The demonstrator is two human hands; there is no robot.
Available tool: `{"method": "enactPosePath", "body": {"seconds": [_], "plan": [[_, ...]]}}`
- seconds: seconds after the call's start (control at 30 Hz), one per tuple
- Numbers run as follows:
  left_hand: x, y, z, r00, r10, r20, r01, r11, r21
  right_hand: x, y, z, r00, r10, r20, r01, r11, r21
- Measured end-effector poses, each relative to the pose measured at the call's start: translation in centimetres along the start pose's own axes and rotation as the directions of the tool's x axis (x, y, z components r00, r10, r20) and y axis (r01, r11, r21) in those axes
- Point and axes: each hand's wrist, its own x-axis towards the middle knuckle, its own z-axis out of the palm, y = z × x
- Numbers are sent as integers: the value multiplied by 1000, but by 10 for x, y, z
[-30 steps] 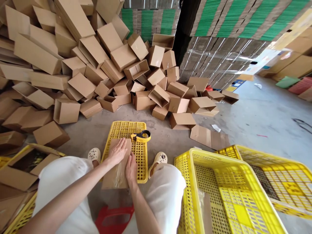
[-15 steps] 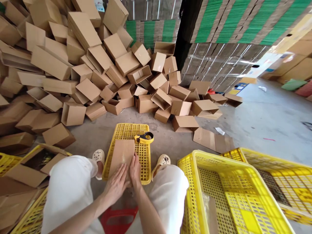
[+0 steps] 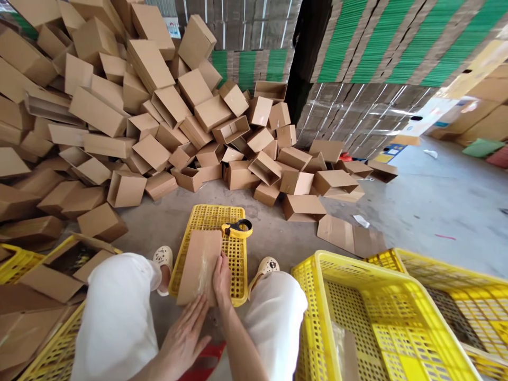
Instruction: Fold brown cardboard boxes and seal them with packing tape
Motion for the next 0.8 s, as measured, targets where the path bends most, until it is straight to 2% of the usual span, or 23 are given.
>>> {"method": "enactPosePath", "body": {"seconds": [0.1, 0.2, 0.4, 0.63, 0.8], "plan": [[2, -3, 2, 1000, 11, -1, -11, 1000, 18, 1, 2, 0, 1000, 10, -6, -10, 1000, 0], [18, -11, 7, 999, -42, -17, 43, 999, 32, 1, 4, 1, 1000, 13, -12, -13, 1000, 7], [76, -42, 25, 988, -121, -96, 126, 991, 53, 1, 6, 1, 1000, 24, -20, -24, 1000, 11], [129, -72, 48, 980, -191, -61, 194, 980, 48, 6, 15, 0, 1000, 30, -7, -30, 999, 15], [179, -99, 55, 972, -236, 4, 236, 972, 27, 7, 11, 0, 999, 36, -6, -36, 999, -9]]}}
